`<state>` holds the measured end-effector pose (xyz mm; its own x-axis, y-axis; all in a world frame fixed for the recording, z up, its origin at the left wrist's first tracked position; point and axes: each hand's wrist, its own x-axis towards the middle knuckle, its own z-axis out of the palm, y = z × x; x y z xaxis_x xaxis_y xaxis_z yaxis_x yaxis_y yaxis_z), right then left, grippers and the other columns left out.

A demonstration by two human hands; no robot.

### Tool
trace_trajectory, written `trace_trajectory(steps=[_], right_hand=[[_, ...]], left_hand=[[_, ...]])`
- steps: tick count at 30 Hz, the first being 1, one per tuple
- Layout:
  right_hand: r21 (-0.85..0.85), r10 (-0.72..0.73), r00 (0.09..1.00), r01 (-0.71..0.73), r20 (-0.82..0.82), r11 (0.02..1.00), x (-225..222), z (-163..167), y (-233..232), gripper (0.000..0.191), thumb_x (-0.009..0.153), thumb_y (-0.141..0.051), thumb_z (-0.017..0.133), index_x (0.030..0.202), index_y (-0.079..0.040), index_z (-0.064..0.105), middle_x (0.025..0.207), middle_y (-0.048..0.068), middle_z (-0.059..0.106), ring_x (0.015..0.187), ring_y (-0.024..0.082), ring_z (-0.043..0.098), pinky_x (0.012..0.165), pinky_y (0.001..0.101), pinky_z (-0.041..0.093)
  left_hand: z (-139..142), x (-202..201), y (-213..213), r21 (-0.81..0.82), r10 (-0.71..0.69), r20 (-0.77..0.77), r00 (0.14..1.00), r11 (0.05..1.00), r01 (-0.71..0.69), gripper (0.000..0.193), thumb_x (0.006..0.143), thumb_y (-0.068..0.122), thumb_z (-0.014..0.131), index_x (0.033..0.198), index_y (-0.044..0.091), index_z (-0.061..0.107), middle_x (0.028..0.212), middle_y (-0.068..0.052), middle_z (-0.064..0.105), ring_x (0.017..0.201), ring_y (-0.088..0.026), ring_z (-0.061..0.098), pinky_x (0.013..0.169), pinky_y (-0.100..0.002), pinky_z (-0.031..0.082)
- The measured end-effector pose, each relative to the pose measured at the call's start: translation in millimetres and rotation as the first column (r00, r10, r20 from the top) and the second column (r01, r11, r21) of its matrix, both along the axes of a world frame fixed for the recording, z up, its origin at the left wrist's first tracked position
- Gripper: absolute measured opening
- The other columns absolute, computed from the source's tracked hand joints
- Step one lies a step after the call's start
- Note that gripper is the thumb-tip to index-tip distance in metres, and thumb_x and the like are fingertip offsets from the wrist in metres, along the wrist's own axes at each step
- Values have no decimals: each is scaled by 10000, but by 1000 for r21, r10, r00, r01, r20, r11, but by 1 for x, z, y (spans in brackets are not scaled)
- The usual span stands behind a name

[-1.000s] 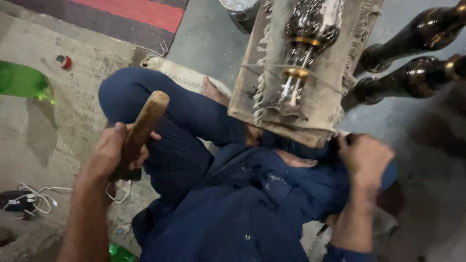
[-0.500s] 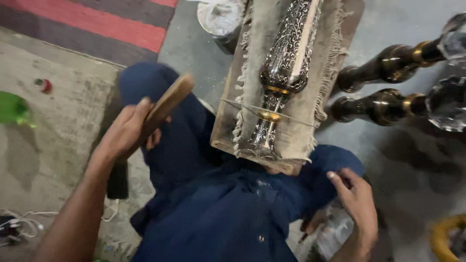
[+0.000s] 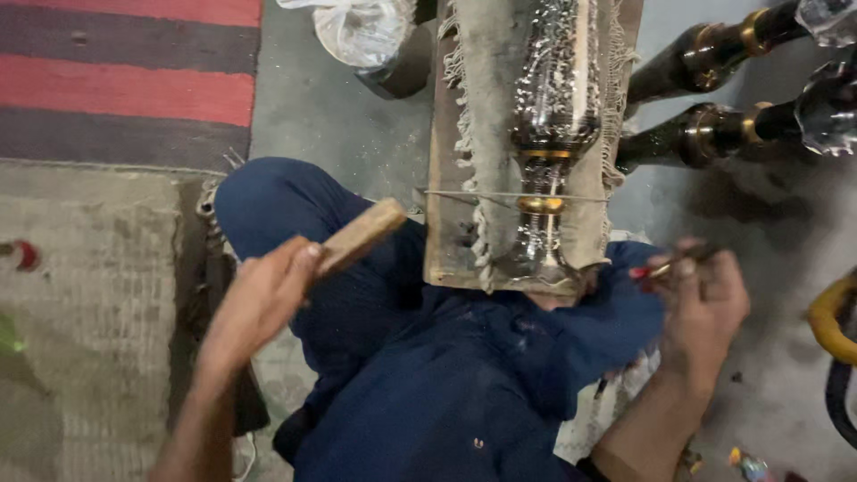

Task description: The person sits on the floor holding a chisel against an ornate metal vase and taps it with a hammer to engrave decorative patterns, repositioning the vase and chisel repeatedly as they work around the surface.

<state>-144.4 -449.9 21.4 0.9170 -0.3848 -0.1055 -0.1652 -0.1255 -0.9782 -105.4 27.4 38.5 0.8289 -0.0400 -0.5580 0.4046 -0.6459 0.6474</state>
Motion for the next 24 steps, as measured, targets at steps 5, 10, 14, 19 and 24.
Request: trace_trajectory(steps=[5,10,14,19,24], right_hand=[[308,-18,979,-46,201,950,59,9,36,144,1210,-60,585,1340,-43,525,986,82,643,823,212,649,776,322,579],[345,-33,975,-47,222,937,98,8,59,208,1228,-30,628,1404,-52,519,1066,55,599,888,179,600,832,316,562],[400,-98,978,16,186,916,117,5,68,214,1212,-40,629,1396,-40,520,1065,59,599,902,166,607,805,298,548],[476,-143,978,54,152,878,123,1,64,320,1168,-148,643,1467,-102,540,1073,45,648,869,178,665,738,271,574],[470,-111,982,26,153,882,127,1,53,389,1151,-95,697,1477,-96,486,1085,65,676,905,206,702,753,296,601]], left_hand=[[-16,18,2,-141,-139,57,989,979,145,502,885,375,700,1300,120,580,864,-210,727,827,-388,746,688,-476,565],[-38,62,-13,-168,-173,327,929,957,237,553,910,252,717,1396,91,508,1081,-252,716,972,-468,689,750,-532,553],[-41,101,-16,-140,-311,283,907,923,360,623,891,241,730,1455,115,498,1142,-224,691,1012,-462,670,837,-532,544],[-18,116,-49,109,-387,659,645,898,427,653,830,316,804,1388,103,542,1126,-191,636,1010,-402,597,836,-513,512],[2,83,-142,-50,-248,911,329,726,686,423,910,241,791,1294,124,659,1017,-94,629,1024,-332,619,895,-477,492]])
